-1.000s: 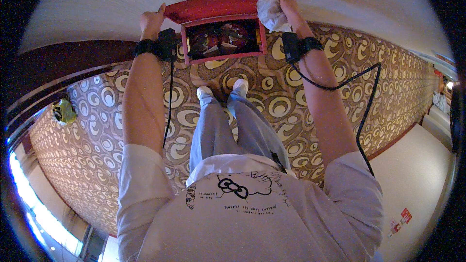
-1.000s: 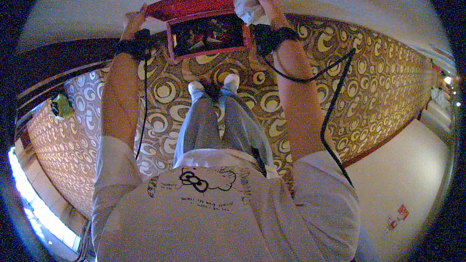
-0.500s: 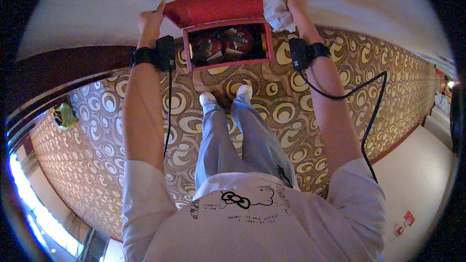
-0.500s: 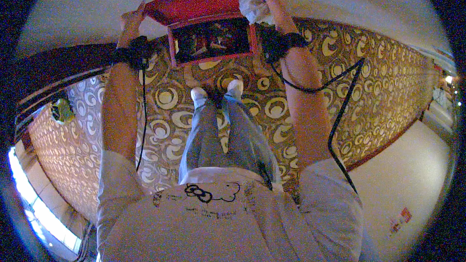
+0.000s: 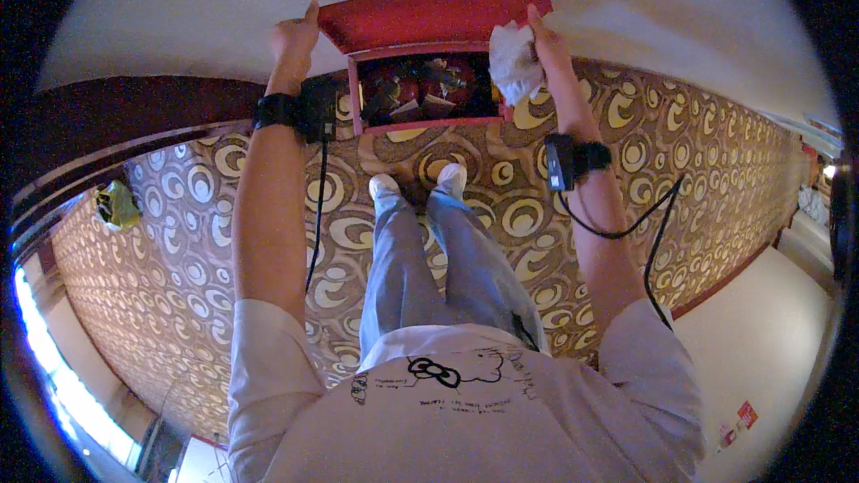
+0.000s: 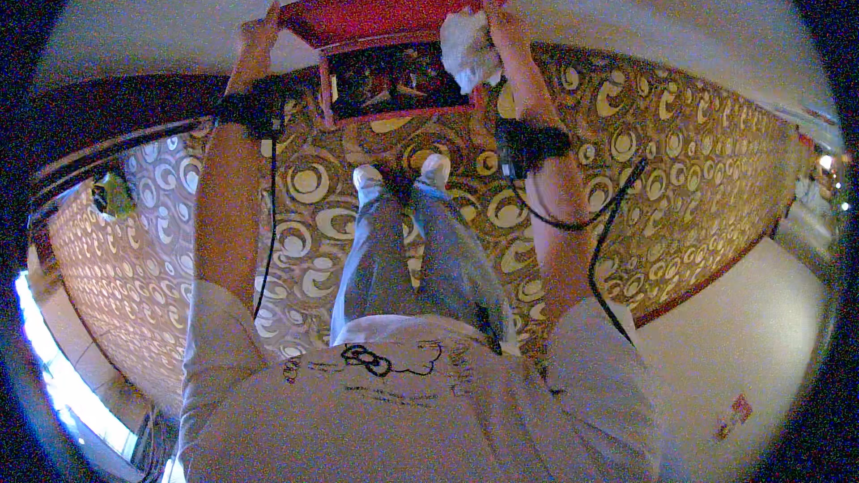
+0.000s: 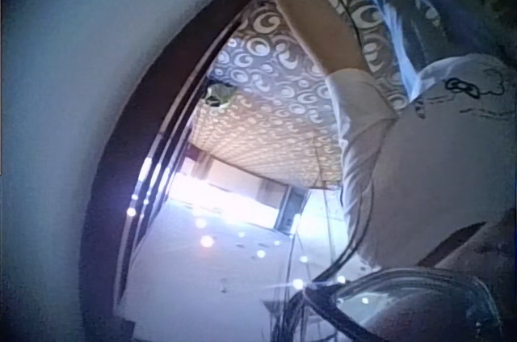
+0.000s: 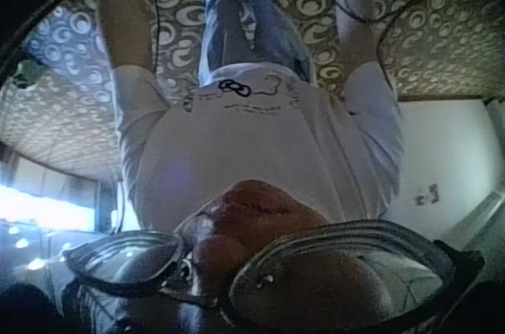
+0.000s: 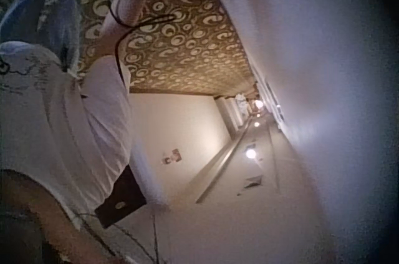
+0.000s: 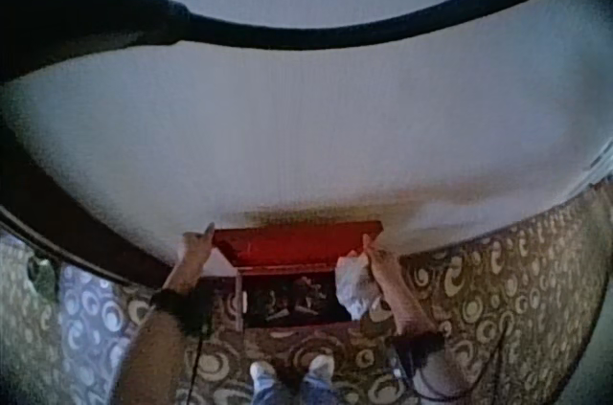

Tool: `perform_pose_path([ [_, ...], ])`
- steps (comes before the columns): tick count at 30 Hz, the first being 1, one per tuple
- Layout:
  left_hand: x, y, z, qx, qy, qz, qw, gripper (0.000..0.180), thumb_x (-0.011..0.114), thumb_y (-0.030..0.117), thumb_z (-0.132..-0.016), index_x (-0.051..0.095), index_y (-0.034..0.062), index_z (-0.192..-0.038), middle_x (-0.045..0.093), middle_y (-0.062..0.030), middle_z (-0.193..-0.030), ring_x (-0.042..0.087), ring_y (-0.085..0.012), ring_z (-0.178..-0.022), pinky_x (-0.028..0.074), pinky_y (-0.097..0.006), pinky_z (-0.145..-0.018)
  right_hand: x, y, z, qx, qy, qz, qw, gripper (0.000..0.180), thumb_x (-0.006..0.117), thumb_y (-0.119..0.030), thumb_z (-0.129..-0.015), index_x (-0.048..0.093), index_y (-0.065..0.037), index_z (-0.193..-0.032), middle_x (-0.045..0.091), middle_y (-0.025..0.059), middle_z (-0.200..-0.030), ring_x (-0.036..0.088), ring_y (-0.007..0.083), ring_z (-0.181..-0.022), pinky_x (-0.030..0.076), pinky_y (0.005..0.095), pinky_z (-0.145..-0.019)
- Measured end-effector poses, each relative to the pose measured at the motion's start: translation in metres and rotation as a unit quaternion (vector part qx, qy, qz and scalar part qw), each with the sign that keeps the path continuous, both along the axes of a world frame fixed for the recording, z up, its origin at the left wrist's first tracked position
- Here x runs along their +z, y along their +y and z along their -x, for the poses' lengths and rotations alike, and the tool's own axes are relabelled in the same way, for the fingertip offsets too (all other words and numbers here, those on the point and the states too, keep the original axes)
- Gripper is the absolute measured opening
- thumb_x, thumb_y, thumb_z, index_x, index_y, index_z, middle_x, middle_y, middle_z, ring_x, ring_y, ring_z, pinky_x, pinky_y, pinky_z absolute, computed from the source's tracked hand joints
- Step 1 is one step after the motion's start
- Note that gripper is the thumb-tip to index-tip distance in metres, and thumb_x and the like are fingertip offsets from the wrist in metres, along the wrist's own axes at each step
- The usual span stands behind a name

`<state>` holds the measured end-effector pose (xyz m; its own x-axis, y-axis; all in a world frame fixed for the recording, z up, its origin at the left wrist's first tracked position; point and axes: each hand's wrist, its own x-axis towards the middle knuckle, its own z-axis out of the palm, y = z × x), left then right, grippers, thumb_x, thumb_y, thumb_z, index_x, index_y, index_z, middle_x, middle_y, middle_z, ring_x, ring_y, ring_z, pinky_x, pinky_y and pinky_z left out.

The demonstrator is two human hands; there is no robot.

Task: The person walks down a hotel corridor while holding a white cloth. They stop at a wall-mounted red fire extinguisher box, open the lid, and wipe the interior surfaces and the extinguisher with the cloth. The person then closes the box lid.

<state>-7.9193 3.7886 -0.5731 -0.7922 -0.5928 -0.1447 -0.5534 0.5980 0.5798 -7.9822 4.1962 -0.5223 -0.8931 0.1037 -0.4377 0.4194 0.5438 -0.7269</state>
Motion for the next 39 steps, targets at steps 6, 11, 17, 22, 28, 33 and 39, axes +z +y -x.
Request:
perform_pose_path([
  [6, 0.005, 0.01, -0.019, 0.001, 0.042, -0.071, 0.997, 0.053, 0.051, 0.052, -0.081, 0.067, 0.0018, -0.085, 0.064, -0.0108, -0.076, 0.06, -0.0214, -0.076, 0.046, -0.034, -0.068, -0.025, -0.007, -0.041, -0.016, 0.051, 0.107, 0.993, 0.066, 0.052, -0.061, -0.076, 0.06, -0.001, -0.104, 0.061, 0.0116, -0.101, 0.057, 0.0219, -0.089, 0.043, 0.0334, -0.08],
  [11, 0.001, 0.02, -0.034, 0.014, 0.156, -0.184, 0.97, 0.045, 0.05, 0.042, -0.086, 0.059, 0.0024, -0.107, 0.063, -0.0095, -0.088, 0.059, -0.0193, -0.081, 0.045, -0.031, -0.073, -0.018, -0.021, -0.05, -0.023, -0.013, 0.176, 0.984, 0.064, 0.05, -0.06, -0.077, 0.062, -0.003, -0.101, 0.062, 0.0122, -0.098, 0.056, 0.0257, -0.089, 0.042, 0.0356, -0.082],
  [17, -0.049, 0.03, -0.101, -0.058, 0.08, 0.119, 0.988, 0.036, 0.052, 0.028, -0.085, 0.055, -0.0003, -0.107, 0.062, -0.0099, -0.088, 0.059, -0.0212, -0.077, 0.046, -0.034, -0.066, -0.002, -0.058, -0.06, 0.024, 0.042, 0.136, 0.989, 0.053, 0.051, -0.051, -0.081, 0.061, -0.003, -0.101, 0.061, 0.0114, -0.097, 0.055, 0.0247, -0.089, 0.042, 0.0368, -0.081],
  [22, -0.117, 0.074, -0.18, 0.019, -0.035, -0.195, 0.98, 0.031, 0.055, 0.024, -0.081, 0.055, 0.0093, -0.108, 0.062, -0.0142, -0.078, 0.06, -0.0305, -0.073, 0.047, -0.039, -0.065, -0.043, -0.097, -0.095, 0.061, 0.001, 0.226, 0.972, 0.059, 0.059, -0.047, -0.079, 0.046, -0.004, -0.118, 0.054, 0.0085, -0.109, 0.05, 0.0181, -0.1, 0.038, 0.0307, -0.087],
  [28, -0.151, 0.108, -0.211, 0.076, -0.02, -0.122, 0.989, 0.031, 0.057, 0.021, -0.081, 0.057, 0.012, -0.111, 0.064, -0.0109, -0.083, 0.06, -0.0287, -0.077, 0.047, -0.038, -0.067, -0.109, -0.17, -0.097, 0.202, 0.173, 0.038, 0.963, 0.039, 0.061, -0.033, -0.078, 0.048, -0.006, -0.103, 0.058, 0.0196, -0.093, 0.057, 0.0351, -0.081, 0.047, 0.0419, -0.068],
  [33, -0.163, 0.116, -0.213, 0.093, 0.006, -0.285, 0.954, 0.03, 0.058, 0.022, -0.08, 0.06, 0.0121, -0.109, 0.062, -0.0132, -0.095, 0.06, -0.0297, -0.082, 0.048, -0.037, -0.069, -0.124, -0.214, -0.088, 0.332, 0.282, -0.077, 0.897, 0.028, 0.061, -0.022, -0.078, 0.054, -0.006, -0.099, 0.057, 0.0152, -0.085, 0.06, 0.0333, -0.072, 0.049, 0.0394, -0.062],
  [39, -0.142, 0.119, -0.209, 0.133, -0.084, -0.252, 0.955, 0.028, 0.062, 0.021, -0.078, 0.064, 0.0122, -0.104, 0.063, -0.0137, -0.091, 0.061, -0.0303, -0.079, 0.048, -0.037, -0.066, -0.154, -0.256, -0.07, 0.4, 0.197, -0.138, 0.885, 0.019, 0.052, -0.019, -0.082, 0.06, -0.009, -0.096, 0.051, 0.0132, -0.097, 0.059, 0.0306, -0.079, 0.049, 0.0405, -0.064],
])
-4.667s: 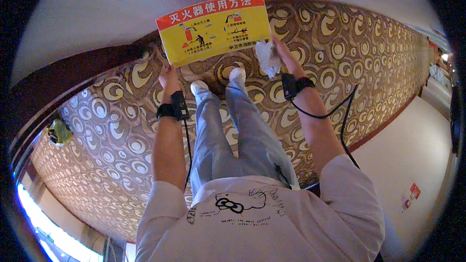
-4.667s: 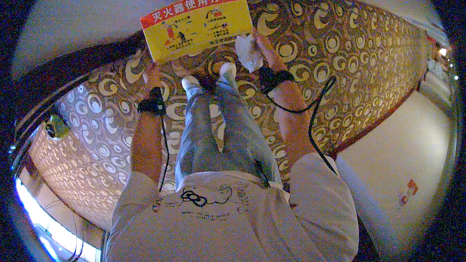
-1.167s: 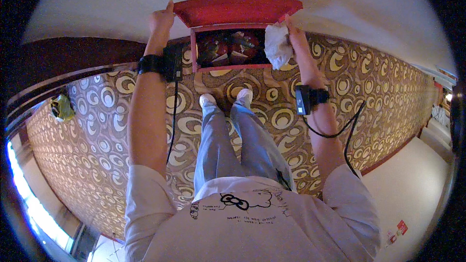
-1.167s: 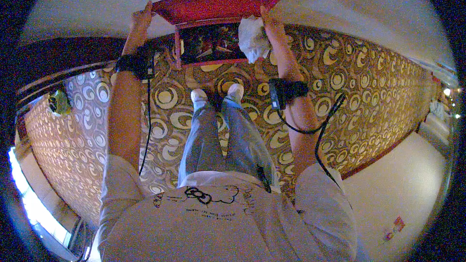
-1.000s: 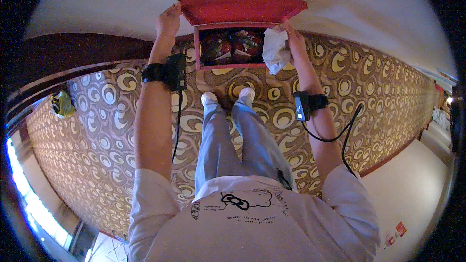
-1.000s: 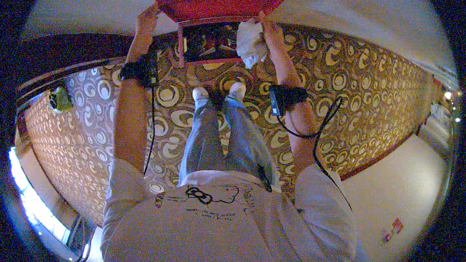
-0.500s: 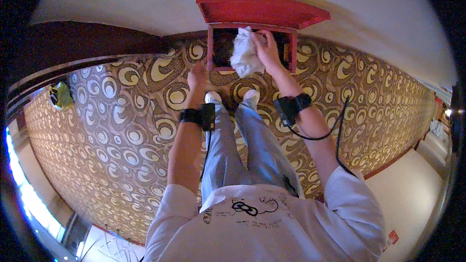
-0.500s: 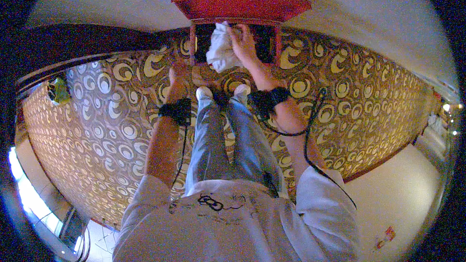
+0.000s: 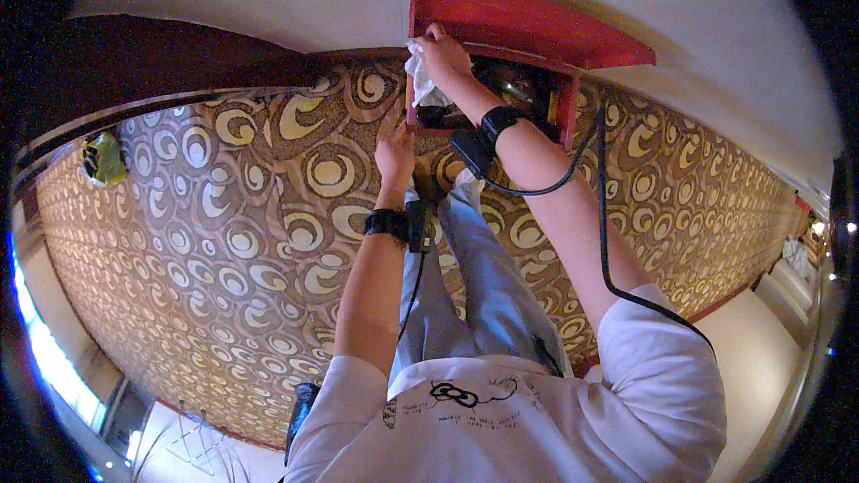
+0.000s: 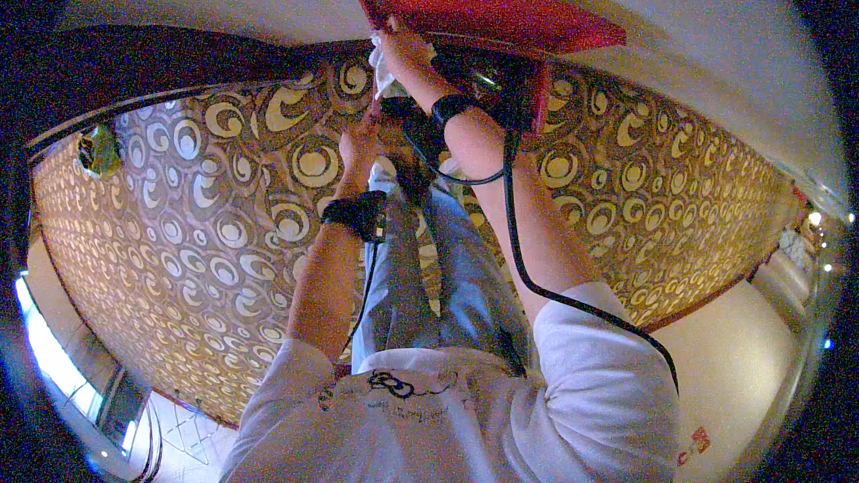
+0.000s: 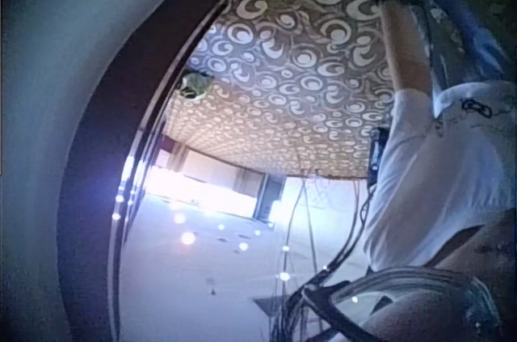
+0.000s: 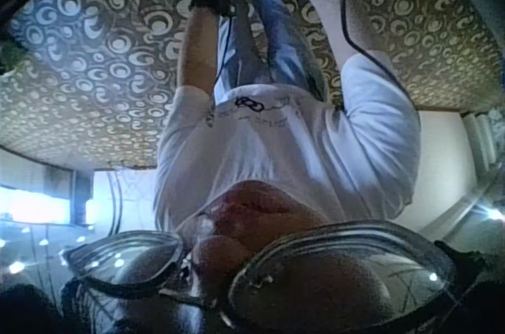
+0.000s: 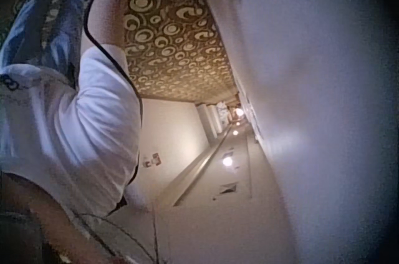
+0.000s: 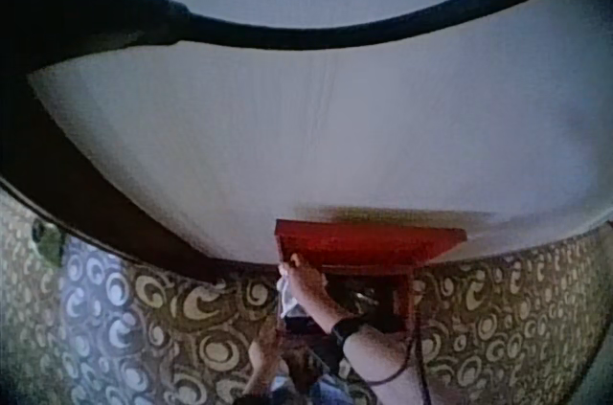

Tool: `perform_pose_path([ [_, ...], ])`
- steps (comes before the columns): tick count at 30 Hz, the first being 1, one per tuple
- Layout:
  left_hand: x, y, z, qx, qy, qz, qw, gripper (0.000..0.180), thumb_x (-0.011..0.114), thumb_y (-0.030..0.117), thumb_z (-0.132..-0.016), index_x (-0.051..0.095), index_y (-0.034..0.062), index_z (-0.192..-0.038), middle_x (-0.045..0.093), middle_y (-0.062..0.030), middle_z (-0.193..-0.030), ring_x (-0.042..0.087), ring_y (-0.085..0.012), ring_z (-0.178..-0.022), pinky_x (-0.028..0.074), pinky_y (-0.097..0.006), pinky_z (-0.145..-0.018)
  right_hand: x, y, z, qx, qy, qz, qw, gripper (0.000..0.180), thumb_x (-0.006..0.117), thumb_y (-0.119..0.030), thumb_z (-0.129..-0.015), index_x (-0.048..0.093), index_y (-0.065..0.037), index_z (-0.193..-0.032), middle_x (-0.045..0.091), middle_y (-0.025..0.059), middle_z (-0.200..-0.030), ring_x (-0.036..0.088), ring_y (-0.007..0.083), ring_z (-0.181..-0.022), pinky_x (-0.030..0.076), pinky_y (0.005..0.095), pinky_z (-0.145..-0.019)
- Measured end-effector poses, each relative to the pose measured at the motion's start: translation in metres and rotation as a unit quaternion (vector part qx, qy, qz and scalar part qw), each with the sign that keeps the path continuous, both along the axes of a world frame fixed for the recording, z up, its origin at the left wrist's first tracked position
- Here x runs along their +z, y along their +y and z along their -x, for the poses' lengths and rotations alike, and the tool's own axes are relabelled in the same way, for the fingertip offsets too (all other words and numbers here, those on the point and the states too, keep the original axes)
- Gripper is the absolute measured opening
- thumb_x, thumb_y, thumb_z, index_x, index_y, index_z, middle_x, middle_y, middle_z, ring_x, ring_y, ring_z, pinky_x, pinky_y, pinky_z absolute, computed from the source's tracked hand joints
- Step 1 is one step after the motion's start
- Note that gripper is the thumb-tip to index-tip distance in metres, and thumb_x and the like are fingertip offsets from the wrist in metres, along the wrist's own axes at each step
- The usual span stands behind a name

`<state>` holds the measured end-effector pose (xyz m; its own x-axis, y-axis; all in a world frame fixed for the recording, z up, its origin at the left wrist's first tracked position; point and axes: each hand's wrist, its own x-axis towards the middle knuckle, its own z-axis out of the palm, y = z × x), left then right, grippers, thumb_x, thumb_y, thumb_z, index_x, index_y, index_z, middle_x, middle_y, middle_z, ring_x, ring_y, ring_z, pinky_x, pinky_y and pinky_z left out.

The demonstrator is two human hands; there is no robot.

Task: The person walks down a hotel corridor while holding a white cloth. They stop at a wall-mounted red fire extinguisher box, open the lid, and wipe the interior surfaces and the extinguisher with the cloth. The person then closes the box lid.

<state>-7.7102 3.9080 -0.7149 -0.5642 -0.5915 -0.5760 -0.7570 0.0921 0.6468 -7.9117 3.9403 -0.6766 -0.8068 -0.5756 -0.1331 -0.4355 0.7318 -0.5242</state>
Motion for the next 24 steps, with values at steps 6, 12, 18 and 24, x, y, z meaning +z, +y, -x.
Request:
perform_pose_path([
  [6, 0.011, -0.005, 0.002, -0.092, 0.023, 0.136, 0.986, 0.029, 0.066, 0.021, -0.075, 0.065, 0.0126, -0.102, 0.066, -0.0105, -0.082, 0.064, -0.0237, -0.074, 0.048, -0.032, -0.065, 0.006, 0.001, -0.015, 0.006, -0.06, 0.042, 0.997, 0.021, 0.042, -0.024, -0.088, 0.051, -0.013, -0.103, 0.055, 0.0138, -0.094, 0.059, 0.0331, -0.077, 0.048, 0.0411, -0.067],
  [12, -0.028, -0.011, -0.007, 0.09, 0.124, -0.138, 0.978, 0.031, 0.067, 0.023, -0.075, 0.064, 0.0123, -0.103, 0.066, -0.0089, -0.083, 0.064, -0.0178, -0.072, 0.048, -0.029, -0.065, 0.013, 0.008, -0.024, 0.048, -0.093, -0.012, 0.994, 0.03, 0.038, -0.04, -0.089, 0.045, -0.013, -0.1, 0.06, 0.0164, -0.083, 0.059, 0.0371, -0.071, 0.046, 0.046, -0.059],
  [18, -0.038, -0.011, -0.008, 0.154, 0.206, -0.197, 0.946, 0.03, 0.068, 0.022, -0.074, 0.065, 0.011, -0.102, 0.066, -0.0107, -0.081, 0.063, -0.0164, -0.07, 0.047, -0.028, -0.063, 0.002, -0.007, -0.003, -0.012, -0.022, 0.006, 1.0, 0.03, 0.039, -0.038, -0.088, 0.046, -0.011, -0.101, 0.06, 0.0183, -0.079, 0.059, 0.0383, -0.07, 0.046, 0.0485, -0.059],
  [24, -0.028, -0.011, -0.005, 0.066, 0.068, -0.047, 0.994, 0.029, 0.069, 0.024, -0.073, 0.066, 0.0106, -0.099, 0.066, -0.0113, -0.079, 0.063, -0.0199, -0.068, 0.047, -0.03, -0.062, 0.021, -0.015, -0.019, -0.183, -0.194, 0.067, 0.961, 0.034, 0.037, -0.037, -0.087, 0.046, -0.008, -0.101, 0.06, 0.0216, -0.083, 0.058, 0.041, -0.075, 0.046, 0.0486, -0.064],
])
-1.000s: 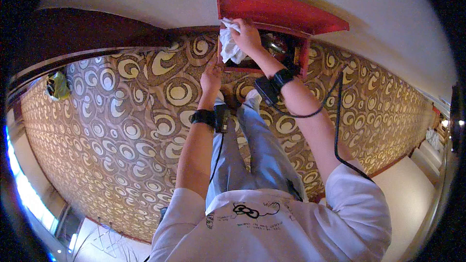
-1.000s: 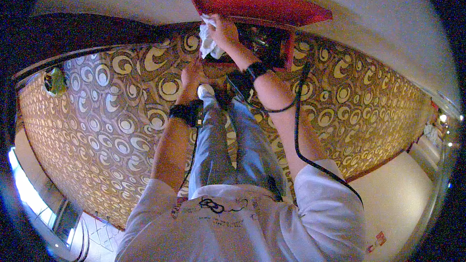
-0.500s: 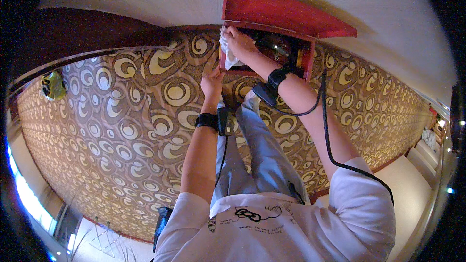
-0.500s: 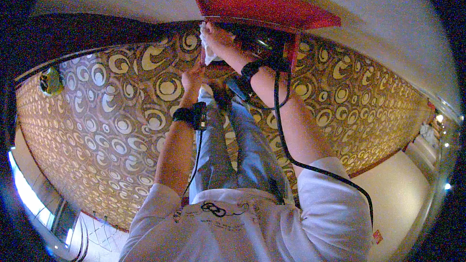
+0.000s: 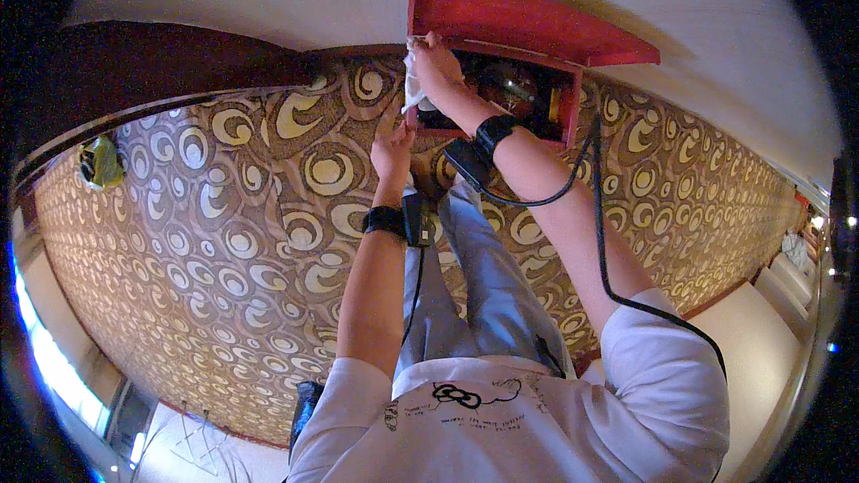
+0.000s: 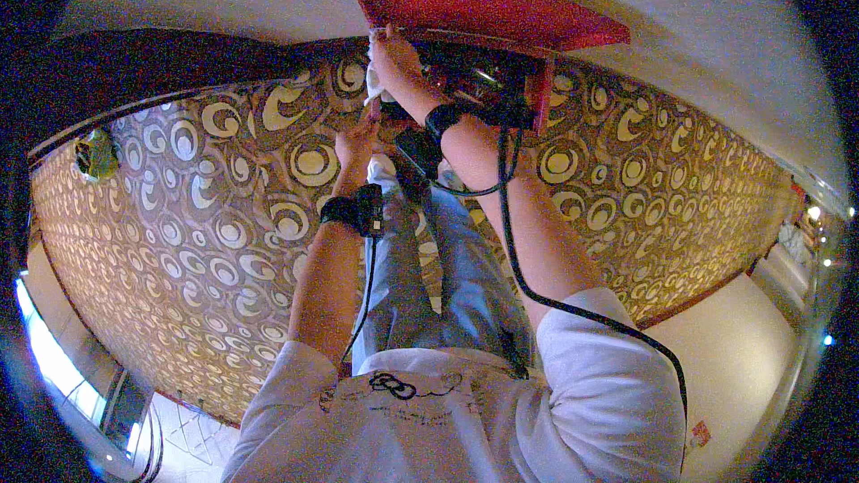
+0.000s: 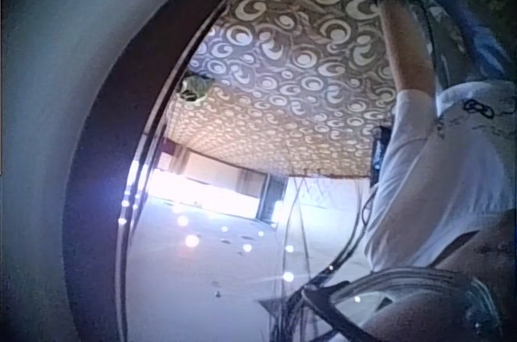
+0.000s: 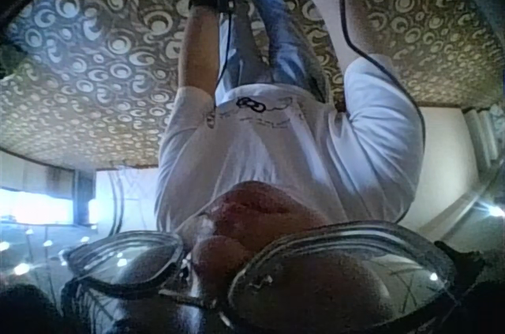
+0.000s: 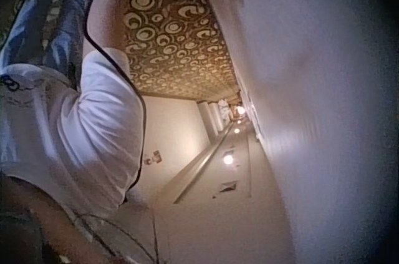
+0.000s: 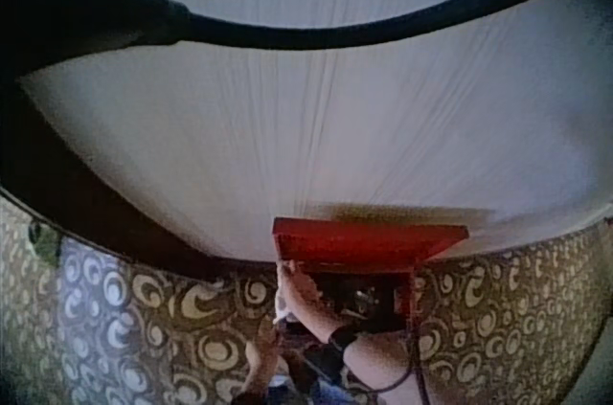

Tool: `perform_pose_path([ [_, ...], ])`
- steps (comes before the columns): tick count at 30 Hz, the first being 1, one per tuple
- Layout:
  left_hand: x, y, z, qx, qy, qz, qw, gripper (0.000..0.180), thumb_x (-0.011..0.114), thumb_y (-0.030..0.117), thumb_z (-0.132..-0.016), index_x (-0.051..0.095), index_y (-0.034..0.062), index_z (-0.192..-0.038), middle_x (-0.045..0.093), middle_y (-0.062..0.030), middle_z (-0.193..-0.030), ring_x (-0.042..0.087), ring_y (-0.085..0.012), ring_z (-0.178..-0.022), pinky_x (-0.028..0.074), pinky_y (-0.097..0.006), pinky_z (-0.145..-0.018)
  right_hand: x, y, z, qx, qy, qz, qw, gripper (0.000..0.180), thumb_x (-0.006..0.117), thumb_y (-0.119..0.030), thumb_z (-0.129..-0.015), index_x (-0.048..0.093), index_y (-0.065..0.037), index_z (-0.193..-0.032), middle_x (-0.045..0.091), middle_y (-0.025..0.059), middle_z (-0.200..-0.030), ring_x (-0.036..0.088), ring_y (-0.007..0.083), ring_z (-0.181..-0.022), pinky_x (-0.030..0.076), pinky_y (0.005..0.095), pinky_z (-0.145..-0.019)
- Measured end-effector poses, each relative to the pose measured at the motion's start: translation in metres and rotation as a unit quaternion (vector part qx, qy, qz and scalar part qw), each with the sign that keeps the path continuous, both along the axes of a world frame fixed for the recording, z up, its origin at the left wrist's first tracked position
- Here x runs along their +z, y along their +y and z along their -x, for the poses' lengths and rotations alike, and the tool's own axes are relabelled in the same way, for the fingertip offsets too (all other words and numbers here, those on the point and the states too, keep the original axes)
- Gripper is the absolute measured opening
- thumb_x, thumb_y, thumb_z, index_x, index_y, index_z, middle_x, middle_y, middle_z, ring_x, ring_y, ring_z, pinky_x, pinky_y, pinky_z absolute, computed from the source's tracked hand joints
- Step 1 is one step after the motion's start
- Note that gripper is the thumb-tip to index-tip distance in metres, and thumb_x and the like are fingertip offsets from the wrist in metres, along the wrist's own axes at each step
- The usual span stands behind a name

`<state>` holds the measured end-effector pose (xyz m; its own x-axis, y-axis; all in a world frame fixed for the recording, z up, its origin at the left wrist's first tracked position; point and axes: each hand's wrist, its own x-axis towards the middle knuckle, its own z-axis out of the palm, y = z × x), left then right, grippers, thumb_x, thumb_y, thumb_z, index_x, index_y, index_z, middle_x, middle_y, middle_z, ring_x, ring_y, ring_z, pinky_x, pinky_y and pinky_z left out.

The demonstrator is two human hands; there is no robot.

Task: The person walks down a hotel corridor while holding a white cloth. They stop at a wall-mounted red fire extinguisher box, open the lid, and wipe the interior surfaces and the extinguisher with the cloth. The person then closes the box lid.

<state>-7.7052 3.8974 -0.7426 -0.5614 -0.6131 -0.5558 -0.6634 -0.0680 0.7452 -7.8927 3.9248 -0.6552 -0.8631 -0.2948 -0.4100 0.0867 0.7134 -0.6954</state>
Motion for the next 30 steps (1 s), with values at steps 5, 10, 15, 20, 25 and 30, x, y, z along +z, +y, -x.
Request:
perform_pose_path([
  [5, 0.001, 0.001, 0.003, 0.026, 0.025, -0.032, 0.999, 0.028, 0.068, 0.025, -0.074, 0.067, 0.0105, -0.097, 0.066, -0.0119, -0.08, 0.063, -0.0209, -0.069, 0.047, -0.031, -0.063, 0.01, 0.007, 0.008, 0.217, 0.131, -0.063, 0.965, 0.034, 0.035, -0.031, -0.089, 0.048, -0.004, -0.106, 0.059, 0.0233, -0.092, 0.058, 0.0393, -0.081, 0.047, 0.047, -0.07],
  [10, 0.007, 0.001, 0.003, 0.009, 0.037, 0.007, 0.999, 0.028, 0.068, 0.026, -0.073, 0.067, 0.0113, -0.097, 0.066, -0.012, -0.079, 0.063, -0.0219, -0.069, 0.048, -0.032, -0.063, -0.004, 0.0, 0.02, 0.255, 0.161, -0.161, 0.94, 0.026, 0.041, -0.02, -0.086, 0.054, -0.002, -0.1, 0.051, 0.0211, -0.11, 0.06, 0.0359, -0.08, 0.05, 0.0455, -0.067],
  [15, 0.02, -0.001, 0.006, -0.18, -0.041, 0.231, 0.955, 0.029, 0.068, 0.026, -0.073, 0.066, 0.012, -0.098, 0.066, -0.0101, -0.076, 0.062, -0.0214, -0.066, 0.048, -0.033, -0.061, -0.016, 0.003, 0.022, 0.25, 0.292, -0.107, 0.917, 0.02, 0.049, -0.011, -0.078, 0.056, -0.002, -0.095, 0.051, 0.0176, -0.096, 0.06, 0.033, -0.079, 0.052, 0.0402, -0.058],
  [20, 0.021, -0.001, 0.006, -0.028, -0.014, 0.036, 0.999, 0.029, 0.069, 0.028, -0.072, 0.067, 0.0163, -0.099, 0.065, -0.0081, -0.071, 0.06, -0.0237, -0.063, 0.048, -0.034, -0.059, -0.011, 0.008, 0.013, 0.284, 0.157, -0.12, 0.938, 0.025, 0.04, -0.018, -0.085, 0.053, -0.003, -0.099, 0.055, 0.0175, -0.105, 0.059, 0.0349, -0.083, 0.049, 0.0432, -0.071],
  [25, 0.016, 0.0, 0.005, -0.062, 0.022, 0.145, 0.987, 0.029, 0.068, 0.027, -0.073, 0.066, 0.0207, -0.101, 0.066, -0.0079, -0.077, 0.062, -0.0243, -0.067, 0.049, -0.035, -0.061, 0.005, 0.005, 0.005, 0.209, 0.03, -0.052, 0.976, 0.028, 0.035, -0.022, -0.085, 0.053, -0.003, -0.096, 0.059, 0.0187, -0.096, 0.059, 0.0354, -0.081, 0.046, 0.044, -0.071],
  [30, 0.022, -0.001, 0.008, -0.065, -0.017, 0.136, 0.988, 0.03, 0.067, 0.028, -0.073, 0.066, 0.0203, -0.102, 0.066, -0.0066, -0.08, 0.062, -0.025, -0.069, 0.049, -0.036, -0.062, 0.006, 0.011, -0.02, 0.209, -0.116, -0.016, 0.971, 0.038, 0.032, -0.035, -0.089, 0.051, -0.004, -0.099, 0.06, 0.0203, -0.088, 0.058, 0.0377, -0.08, 0.044, 0.0449, -0.069],
])
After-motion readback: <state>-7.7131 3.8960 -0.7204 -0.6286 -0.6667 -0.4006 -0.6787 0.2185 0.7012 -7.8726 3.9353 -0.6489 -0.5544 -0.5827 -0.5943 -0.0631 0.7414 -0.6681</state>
